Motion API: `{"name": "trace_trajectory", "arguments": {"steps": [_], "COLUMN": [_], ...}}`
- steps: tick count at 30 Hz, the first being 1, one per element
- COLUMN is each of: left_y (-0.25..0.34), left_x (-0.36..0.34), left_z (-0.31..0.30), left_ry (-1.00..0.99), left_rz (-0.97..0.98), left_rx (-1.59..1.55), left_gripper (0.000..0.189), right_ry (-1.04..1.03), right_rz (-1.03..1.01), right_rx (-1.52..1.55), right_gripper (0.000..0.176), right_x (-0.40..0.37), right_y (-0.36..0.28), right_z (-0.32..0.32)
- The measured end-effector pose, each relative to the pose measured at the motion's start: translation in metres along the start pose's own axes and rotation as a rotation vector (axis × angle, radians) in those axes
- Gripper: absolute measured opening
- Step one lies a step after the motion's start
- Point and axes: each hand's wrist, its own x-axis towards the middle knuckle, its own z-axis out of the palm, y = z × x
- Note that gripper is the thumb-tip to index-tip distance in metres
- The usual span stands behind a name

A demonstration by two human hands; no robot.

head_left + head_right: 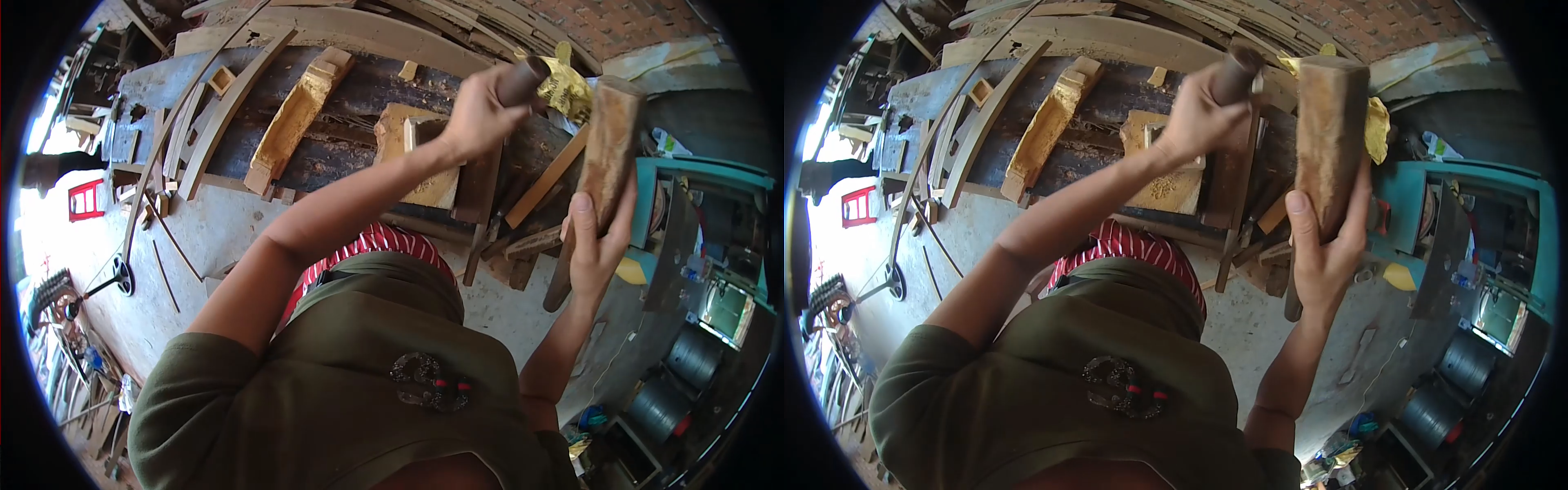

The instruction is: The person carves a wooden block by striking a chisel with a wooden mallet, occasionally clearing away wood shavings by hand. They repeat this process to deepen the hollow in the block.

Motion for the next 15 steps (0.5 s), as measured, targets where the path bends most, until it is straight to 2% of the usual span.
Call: {"name": "trace_trajectory", "arguments": {"steps": [1, 2, 3, 5, 8, 10, 12, 14, 15], "left_y": [0.007, 0.016, 0.016, 0.015, 0.01, 0.009, 0.009, 0.016, 0.02], "left_x": [0.006, 0.01, 0.009, 0.005, -0.001, -0.006, -0.013, -0.02, -0.025], "left_z": [-0.006, -0.011, -0.01, -0.009, 0.0, 0.005, 0.01, 0.015, 0.014], "left_ry": [-0.006, -0.038, -0.02, -0.001, -0.004, 0.009, -0.003, 0.009, -0.054], "left_rz": [-0.06, -0.151, -0.139, -0.129, -0.079, 0.028, -0.022, 0.014, -0.087], "left_rx": [0.08, 0.07, 0.075, 0.083, 0.103, 0.128, 0.129, 0.241, 0.272], "left_gripper": [0.026, 0.031, 0.034, 0.04, 0.041, 0.039, 0.038, 0.04, 0.041], "right_ry": [-0.006, -0.013, -0.009, 0.008, -0.031, -0.016, 0.096, 0.164, 0.189], "right_rz": [0.095, 0.187, 0.188, 0.07, 0.074, 0.063, -0.007, -0.134, -0.151], "right_rx": [0.078, 0.16, 0.161, 0.024, 0.035, 0.015, 0.195, 0.253, 0.239], "right_gripper": [0.074, 0.074, 0.074, 0.075, 0.076, 0.077, 0.065, 0.063, 0.064], "right_x": [-0.002, -0.003, -0.004, -0.005, -0.007, -0.007, -0.004, 0.0, -0.001], "right_y": [-0.002, -0.004, -0.002, 0.004, 0.003, -0.005, -0.027, -0.034, -0.032], "right_z": [-0.003, -0.006, -0.005, -0.002, 0.002, 0.003, 0.004, 0.0, 0.003]}}
